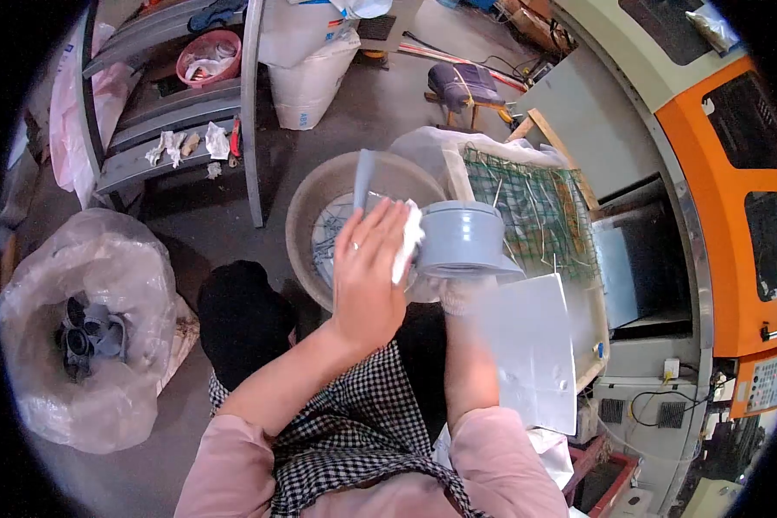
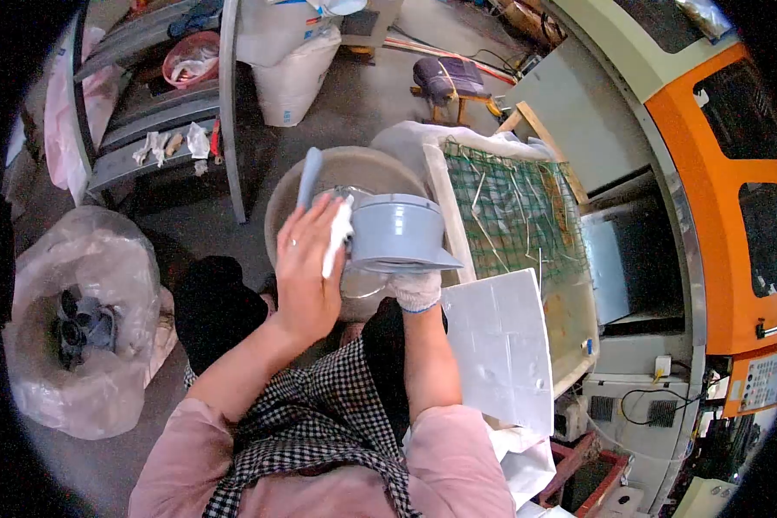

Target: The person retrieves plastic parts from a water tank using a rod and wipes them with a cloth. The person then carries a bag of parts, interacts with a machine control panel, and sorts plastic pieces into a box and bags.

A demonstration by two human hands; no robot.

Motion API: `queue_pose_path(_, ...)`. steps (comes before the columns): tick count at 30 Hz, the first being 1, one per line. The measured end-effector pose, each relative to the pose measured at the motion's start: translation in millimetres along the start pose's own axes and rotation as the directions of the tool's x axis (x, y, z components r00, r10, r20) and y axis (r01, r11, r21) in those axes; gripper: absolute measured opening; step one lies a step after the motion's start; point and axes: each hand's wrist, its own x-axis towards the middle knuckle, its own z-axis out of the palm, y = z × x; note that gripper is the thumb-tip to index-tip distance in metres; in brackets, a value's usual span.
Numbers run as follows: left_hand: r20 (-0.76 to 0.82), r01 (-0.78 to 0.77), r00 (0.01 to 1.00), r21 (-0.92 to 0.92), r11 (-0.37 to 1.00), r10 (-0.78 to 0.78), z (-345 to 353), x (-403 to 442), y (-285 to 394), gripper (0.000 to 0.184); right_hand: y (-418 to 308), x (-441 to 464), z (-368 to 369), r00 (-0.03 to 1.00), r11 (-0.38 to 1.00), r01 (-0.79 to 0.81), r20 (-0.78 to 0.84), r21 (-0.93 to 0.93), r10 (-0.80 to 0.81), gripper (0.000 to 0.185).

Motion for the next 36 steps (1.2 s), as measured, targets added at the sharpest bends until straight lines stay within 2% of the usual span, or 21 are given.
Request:
queue_pose_path(2, -0.023, 0.021, 0.999, -0.045, 0.999, -0.022, 4, 2, 3, 0.051, 9, 2, -11, 0.99, 0.97, 0.089, 0.127, -0.225, -0.061, 0.077)
queue_pose_path(4, -0.029, 0.054, 0.998, -0.072, 0.996, -0.056, 3, 9, 21, 0.051, 3, 4, 7, 0.99, 0.937, -0.131, 0.001, 0.323, 0.138, 0.073)
queue_pose_path(5, 0.02, 0.039, 0.999, -0.072, 0.997, -0.038, 1, 10, 30, 0.054, 15, 6, -11, 0.993, 0.999, -0.046, 0.105, -0.014, 0.047, 0.067)
queue_pose_path(6, 0.018, 0.041, 0.999, -0.069, 0.997, -0.039, 2, 9, 35, 0.054, 26, 8, -29, 0.978, 0.939, 0.111, 0.206, -0.325, -0.044, 0.061)
queue_pose_path(7, 0.007, -0.055, 0.998, -0.065, 0.996, 0.055, 4, 7, 40, 0.054, 34, 5, -37, 0.985, 0.923, 0.012, 0.163, -0.384, 0.056, 0.056)
queue_pose_path(9, -0.002, -0.148, 0.989, -0.061, 0.987, 0.149, 9, 6, 43, 0.055, 43, 3, -47, 0.991, 0.679, -0.07, 0.029, -0.731, 0.133, 0.048)
queue_pose_path(10, 0.048, -0.185, 0.981, -0.053, 0.981, 0.187, 14, 4, 42, 0.055, 44, 2, -49, 0.995, 0.368, -0.071, -0.043, -0.927, 0.085, 0.045)
queue_pose_path(11, 0.099, -0.219, 0.97, -0.046, 0.975, 0.223, 17, 2, 41, 0.056, 43, 2, -53, 0.995, 0.367, -0.074, -0.044, -0.927, 0.09, 0.045)
queue_pose_path(13, 0.071, -0.133, 0.987, -0.102, 0.986, 0.141, 11, 9, 34, 0.056, 21, 10, -25, 0.992, 0.778, 0.11, 0.117, -0.619, -0.047, 0.054)
queue_pose_path(15, 0.049, -0.01, 0.999, -0.169, 0.986, 0.019, 10, 10, 15, 0.061, 2, 3, -4, 0.999, 0.98, 0.015, -0.031, -0.2, -0.022, 0.068)
queue_pose_path(17, 0.054, -0.012, 0.998, -0.141, 0.99, 0.02, 14, 5, 9, 0.061, -8, -1, 9, 0.986, 0.998, -0.024, -0.166, 0.058, 0.033, 0.084)
queue_pose_path(19, 0.114, -0.036, 0.992, -0.082, 0.996, 0.045, 9, 4, 9, 0.06, -11, -2, 4, 0.989, 0.976, -0.034, -0.134, 0.217, 0.064, 0.086)
queue_pose_path(20, 0.116, -0.039, 0.992, -0.086, 0.996, 0.048, 8, 5, 8, 0.06, -10, 0, 2, 0.997, 0.934, -0.051, 0.071, 0.353, 0.028, 0.086)
queue_pose_path(22, -0.088, 0.096, 0.991, -0.096, 0.991, -0.105, 5, 3, 8, 0.044, -12, -3, 7, 0.965, 0.879, -0.095, 0.26, 0.468, -0.034, 0.085)
queue_pose_path(24, -0.061, 0.471, 0.785, -0.587, 0.658, -0.616, -9, 5, -4, 0.035, -12, -3, 9, 0.999, 0.854, -0.01, 0.044, 0.52, -0.015, 0.06)
queue_pose_path(26, -0.219, 0.358, 0.651, -0.756, 0.548, -0.727, -14, 14, -21, 0.04, -10, -3, 5, 0.997, 0.855, 0.058, -0.078, 0.515, -0.02, 0.052)
queue_pose_path(29, -0.225, 0.414, 0.737, -0.596, 0.689, -0.638, -14, 10, -26, 0.039, -6, 0, 4, 0.969, 0.908, 0.024, 0.212, 0.418, -0.123, 0.054)
queue_pose_path(31, -0.22, 0.394, 0.843, -0.369, 0.842, -0.491, -9, 3, -20, 0.036, -7, 2, 13, 0.964, 0.883, 0.011, 0.231, 0.469, -0.134, 0.054)
queue_pose_path(34, -0.139, 0.055, 0.989, 0.021, 0.998, -0.051, -8, 8, 12, 0.049, -5, 6, 10, 0.918, 0.81, -0.221, 0.396, 0.543, -0.015, 0.074)
queue_pose_path(35, -0.046, -0.038, 0.998, 0.038, 0.999, 0.04, -1, 9, 23, 0.051, -2, 6, 13, 0.893, 0.778, -0.301, 0.45, 0.552, 0.026, 0.081)
queue_pose_path(36, 0.047, -0.13, 0.991, 0.046, 0.99, 0.128, 5, 9, 31, 0.054, 1, 3, 23, 0.957, 0.82, -0.172, 0.289, 0.546, 0.008, 0.082)
